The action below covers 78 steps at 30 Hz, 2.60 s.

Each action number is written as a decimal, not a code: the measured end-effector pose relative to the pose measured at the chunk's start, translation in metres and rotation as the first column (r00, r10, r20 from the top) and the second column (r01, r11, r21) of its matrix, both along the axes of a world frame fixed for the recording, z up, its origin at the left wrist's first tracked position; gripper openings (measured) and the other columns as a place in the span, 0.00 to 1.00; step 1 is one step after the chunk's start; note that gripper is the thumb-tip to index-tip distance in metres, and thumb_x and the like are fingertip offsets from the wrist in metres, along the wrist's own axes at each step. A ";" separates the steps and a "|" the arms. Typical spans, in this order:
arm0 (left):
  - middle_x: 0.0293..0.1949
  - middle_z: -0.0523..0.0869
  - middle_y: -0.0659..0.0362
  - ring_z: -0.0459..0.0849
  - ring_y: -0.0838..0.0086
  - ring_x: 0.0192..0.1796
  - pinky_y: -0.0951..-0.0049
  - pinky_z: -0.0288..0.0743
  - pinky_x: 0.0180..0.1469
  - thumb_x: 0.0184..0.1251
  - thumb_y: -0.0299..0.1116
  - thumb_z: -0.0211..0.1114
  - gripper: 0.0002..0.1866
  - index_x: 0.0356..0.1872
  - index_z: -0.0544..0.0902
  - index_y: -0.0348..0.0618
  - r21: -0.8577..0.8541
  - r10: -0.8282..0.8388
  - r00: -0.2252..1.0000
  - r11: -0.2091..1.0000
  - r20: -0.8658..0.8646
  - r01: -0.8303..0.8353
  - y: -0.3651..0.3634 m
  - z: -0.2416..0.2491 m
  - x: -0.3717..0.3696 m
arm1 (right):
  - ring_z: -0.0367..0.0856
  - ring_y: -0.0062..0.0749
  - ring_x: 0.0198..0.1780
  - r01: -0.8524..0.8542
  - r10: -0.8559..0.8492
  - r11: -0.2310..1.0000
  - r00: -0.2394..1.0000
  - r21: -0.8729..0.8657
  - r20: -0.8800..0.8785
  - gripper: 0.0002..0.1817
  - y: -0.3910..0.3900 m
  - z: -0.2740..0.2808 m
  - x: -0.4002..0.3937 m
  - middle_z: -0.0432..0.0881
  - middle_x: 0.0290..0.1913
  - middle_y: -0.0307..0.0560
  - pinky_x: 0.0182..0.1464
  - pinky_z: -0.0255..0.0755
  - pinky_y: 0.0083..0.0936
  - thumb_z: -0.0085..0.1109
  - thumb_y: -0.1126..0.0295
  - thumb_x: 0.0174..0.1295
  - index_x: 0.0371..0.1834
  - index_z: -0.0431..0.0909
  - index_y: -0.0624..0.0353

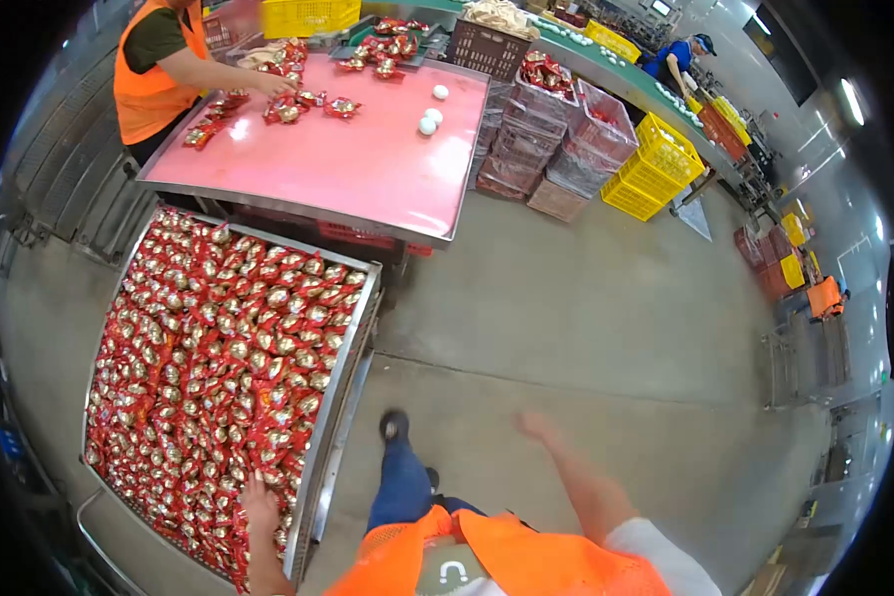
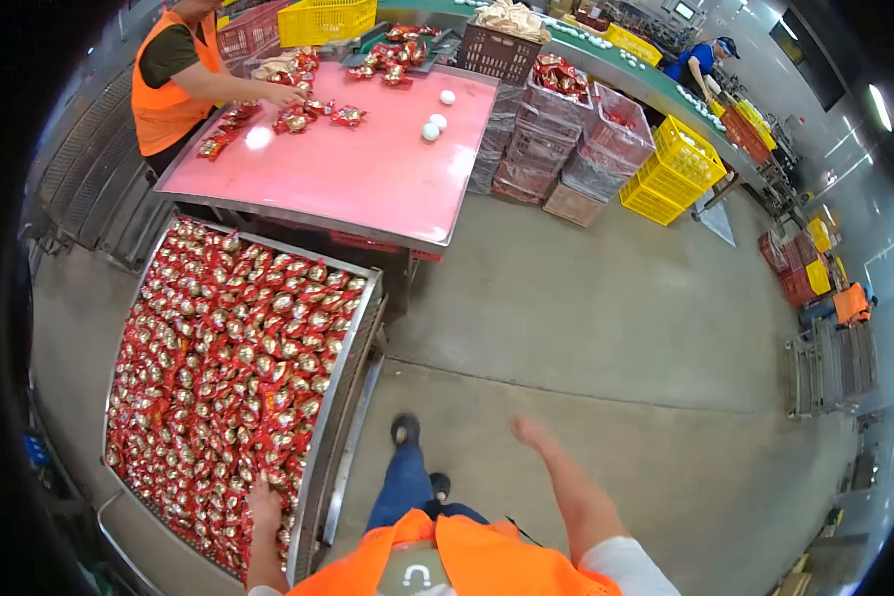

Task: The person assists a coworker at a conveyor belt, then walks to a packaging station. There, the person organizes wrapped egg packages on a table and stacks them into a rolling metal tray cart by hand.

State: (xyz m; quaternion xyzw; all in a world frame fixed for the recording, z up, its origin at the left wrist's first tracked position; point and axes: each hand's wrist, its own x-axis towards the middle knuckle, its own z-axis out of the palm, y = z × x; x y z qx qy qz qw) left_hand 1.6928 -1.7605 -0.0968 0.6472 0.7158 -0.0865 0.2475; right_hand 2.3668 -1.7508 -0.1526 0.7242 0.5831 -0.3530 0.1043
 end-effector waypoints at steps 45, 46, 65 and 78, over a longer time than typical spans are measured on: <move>0.62 0.76 0.50 0.71 0.54 0.66 0.47 0.59 0.68 0.55 0.29 0.63 0.34 0.68 0.70 0.45 0.607 0.288 0.958 0.764 -0.014 -0.221 0.938 0.085 0.452 | 0.73 0.55 0.58 -0.564 0.775 0.408 0.630 0.718 0.054 0.35 1.113 0.168 -0.084 0.62 0.71 0.68 0.52 0.77 0.46 0.53 0.37 0.62 0.61 0.76 0.53; 0.63 0.75 0.48 0.69 0.51 0.67 0.46 0.58 0.69 0.53 0.28 0.62 0.36 0.69 0.70 0.45 0.604 0.339 0.941 0.748 0.011 -0.276 0.923 0.086 0.450 | 0.73 0.54 0.58 -0.574 0.851 0.368 0.525 0.731 -0.016 0.33 1.122 0.168 -0.091 0.63 0.71 0.66 0.53 0.76 0.48 0.52 0.40 0.63 0.62 0.75 0.52; 0.61 0.76 0.55 0.68 0.56 0.68 0.37 0.49 0.73 0.54 0.41 0.72 0.27 0.57 0.79 0.52 0.571 0.042 0.999 0.820 0.006 -0.038 0.990 0.084 0.474 | 0.76 0.43 0.57 -0.462 0.655 0.456 0.753 0.760 0.065 0.23 1.124 0.219 0.095 0.78 0.55 0.43 0.62 0.63 0.51 0.67 0.66 0.53 0.55 0.80 0.45; 0.71 0.65 0.50 0.58 0.48 0.75 0.42 0.46 0.75 0.52 0.30 0.67 0.38 0.69 0.69 0.47 0.457 0.327 0.937 0.857 -0.125 -0.238 0.871 0.134 0.404 | 0.73 0.58 0.58 -0.525 0.413 0.502 0.844 0.687 0.343 0.33 1.256 0.199 0.022 0.74 0.60 0.58 0.51 0.76 0.52 0.53 0.45 0.66 0.69 0.66 0.53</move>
